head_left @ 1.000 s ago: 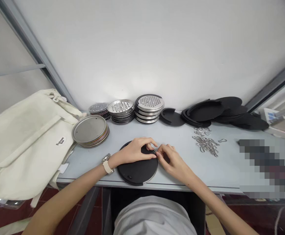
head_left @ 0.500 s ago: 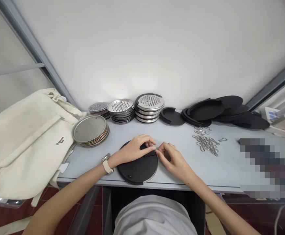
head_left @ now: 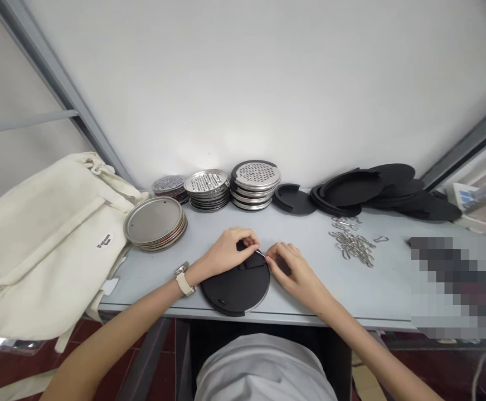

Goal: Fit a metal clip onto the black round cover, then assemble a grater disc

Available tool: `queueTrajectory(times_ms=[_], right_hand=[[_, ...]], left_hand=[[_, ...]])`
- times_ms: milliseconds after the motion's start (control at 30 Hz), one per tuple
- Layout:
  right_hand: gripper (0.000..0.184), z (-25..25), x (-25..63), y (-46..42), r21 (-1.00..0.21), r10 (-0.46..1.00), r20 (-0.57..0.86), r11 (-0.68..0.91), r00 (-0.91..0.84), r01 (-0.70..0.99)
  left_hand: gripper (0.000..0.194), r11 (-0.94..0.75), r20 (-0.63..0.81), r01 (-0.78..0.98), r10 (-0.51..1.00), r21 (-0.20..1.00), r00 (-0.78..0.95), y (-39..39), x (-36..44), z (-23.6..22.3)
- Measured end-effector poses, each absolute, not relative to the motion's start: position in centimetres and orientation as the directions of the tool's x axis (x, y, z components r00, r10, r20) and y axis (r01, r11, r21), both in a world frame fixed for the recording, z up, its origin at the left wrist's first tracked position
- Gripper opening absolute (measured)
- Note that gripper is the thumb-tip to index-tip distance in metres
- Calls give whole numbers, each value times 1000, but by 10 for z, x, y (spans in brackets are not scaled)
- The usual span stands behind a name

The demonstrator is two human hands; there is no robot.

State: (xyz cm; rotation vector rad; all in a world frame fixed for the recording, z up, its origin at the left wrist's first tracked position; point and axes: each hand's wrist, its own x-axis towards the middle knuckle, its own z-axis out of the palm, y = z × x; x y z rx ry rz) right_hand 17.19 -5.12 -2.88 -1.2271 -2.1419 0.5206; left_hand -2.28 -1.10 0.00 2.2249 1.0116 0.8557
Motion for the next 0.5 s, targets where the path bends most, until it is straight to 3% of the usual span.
queueTrajectory(times_ms=[500], right_hand=[[13, -30, 169, -50, -591, 856, 327, 516, -400, 620]], left_hand=[[17, -686, 350, 513, 715, 515, 605, -17, -26, 1]])
